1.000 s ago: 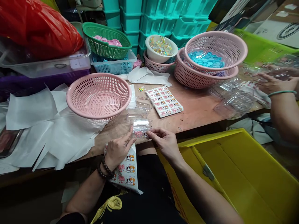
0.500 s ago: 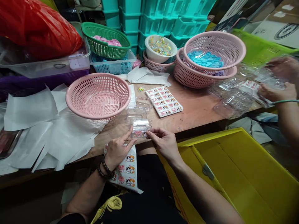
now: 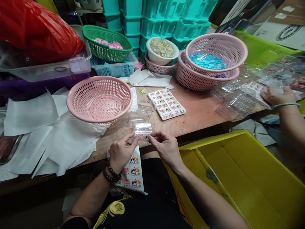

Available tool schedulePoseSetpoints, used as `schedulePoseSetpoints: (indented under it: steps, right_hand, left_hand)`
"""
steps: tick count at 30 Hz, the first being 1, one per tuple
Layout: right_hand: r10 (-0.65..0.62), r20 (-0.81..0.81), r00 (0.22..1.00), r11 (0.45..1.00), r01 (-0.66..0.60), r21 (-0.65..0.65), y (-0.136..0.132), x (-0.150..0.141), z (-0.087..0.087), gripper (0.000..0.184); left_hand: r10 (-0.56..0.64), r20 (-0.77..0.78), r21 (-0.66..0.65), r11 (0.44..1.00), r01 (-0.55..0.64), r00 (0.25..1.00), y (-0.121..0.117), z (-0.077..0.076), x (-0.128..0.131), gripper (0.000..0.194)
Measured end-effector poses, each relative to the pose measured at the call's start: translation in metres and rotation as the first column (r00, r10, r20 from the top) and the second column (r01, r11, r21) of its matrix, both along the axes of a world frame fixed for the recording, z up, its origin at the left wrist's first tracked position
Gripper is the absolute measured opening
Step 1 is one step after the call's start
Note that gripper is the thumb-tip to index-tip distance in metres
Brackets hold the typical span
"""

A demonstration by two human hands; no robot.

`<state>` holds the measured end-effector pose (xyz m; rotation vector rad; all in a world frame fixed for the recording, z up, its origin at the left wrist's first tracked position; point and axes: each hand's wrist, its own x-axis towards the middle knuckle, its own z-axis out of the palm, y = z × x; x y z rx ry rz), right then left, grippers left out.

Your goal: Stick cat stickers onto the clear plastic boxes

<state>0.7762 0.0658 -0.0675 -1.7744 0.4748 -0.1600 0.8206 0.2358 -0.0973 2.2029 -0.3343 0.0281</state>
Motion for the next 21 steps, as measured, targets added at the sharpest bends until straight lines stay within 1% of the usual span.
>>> schedulePoseSetpoints:
  steps: [2,3,5,8,10,11,12,13,14,15,16,17,18,19,20,21]
  right_hand:
    - [-0.001,-0.017,1.000,0.991,-0.002,-0.133,0.000,0.000,0.000,0.034]
    - [-0.001,-0.037,0.999,0.976,-0.007,-0.219,0.000,0.001,0.000,0.034]
    - [-0.005,-0.089,0.996,0.922,-0.030,-0.386,-0.002,0.002,0.001,0.033]
    - [-0.015,-0.156,0.988,0.830,-0.075,-0.553,-0.006,0.002,0.003,0.034]
    - [-0.074,-0.131,0.989,0.773,-0.026,-0.633,-0.008,-0.001,0.005,0.039]
    - [-0.116,-0.090,0.989,0.751,0.028,-0.660,-0.007,-0.004,0.007,0.042]
    - [-0.151,-0.040,0.988,0.742,0.086,-0.665,-0.005,-0.007,0.009,0.044]
    - [-0.159,-0.002,0.987,0.761,0.121,-0.638,-0.002,-0.011,0.010,0.045]
    - [-0.132,0.017,0.991,0.810,0.118,-0.575,0.003,-0.015,0.012,0.045]
    - [-0.061,0.013,0.998,0.876,0.060,-0.479,0.008,-0.019,0.013,0.045]
    - [0.049,-0.007,0.999,0.934,-0.048,-0.353,0.014,-0.022,0.014,0.045]
    - [0.175,-0.020,0.984,0.963,-0.176,-0.205,0.020,-0.024,0.015,0.047]
    - [0.288,-0.015,0.957,0.956,-0.289,-0.048,0.024,-0.026,0.016,0.049]
    - [0.360,0.009,0.933,0.928,-0.360,0.099,0.027,-0.027,0.017,0.050]
    - [0.382,0.042,0.923,0.897,-0.381,0.223,0.028,-0.027,0.017,0.051]
    - [0.363,0.071,0.929,0.873,-0.366,0.322,0.027,-0.028,0.017,0.051]
  left_hand:
    - [0.013,-0.020,0.005,1.000,-0.013,1.000,-0.002,0.001,0.000,0.035]
    - [0.018,-0.034,0.014,1.000,-0.018,0.999,-0.002,0.002,0.000,0.034]
    - [0.026,-0.052,0.037,0.999,-0.024,0.998,-0.002,0.004,0.000,0.033]
    - [0.018,-0.048,0.061,0.998,-0.015,0.999,-0.002,0.006,0.002,0.033]
    - [0.006,-0.034,0.072,0.997,-0.003,0.999,-0.003,0.007,0.003,0.034]
    - [0.006,-0.025,0.077,0.997,-0.004,1.000,-0.004,0.007,0.003,0.034]
    - [0.009,-0.018,0.079,0.997,-0.007,1.000,-0.005,0.008,0.003,0.036]
    - [0.015,-0.011,0.072,0.997,-0.014,1.000,-0.006,0.009,0.002,0.037]
    - [0.020,-0.004,0.053,0.998,-0.020,1.000,-0.006,0.011,0.000,0.039]
    - [0.021,0.007,0.022,1.000,-0.021,1.000,-0.007,0.013,-0.002,0.041]
    - [0.018,0.018,-0.018,1.000,-0.018,1.000,-0.006,0.016,-0.004,0.043]
    - [0.010,0.032,-0.063,0.998,-0.008,0.999,-0.005,0.019,-0.006,0.044]
    - [-0.004,0.039,-0.106,0.994,0.008,0.999,-0.001,0.023,-0.007,0.046]
    - [-0.023,0.035,-0.143,0.989,0.028,0.999,0.005,0.028,-0.007,0.048]
    - [-0.050,0.011,-0.172,0.984,0.051,0.999,0.012,0.032,-0.005,0.052]
    - [-0.087,-0.034,-0.197,0.977,0.079,0.996,0.021,0.036,-0.002,0.057]
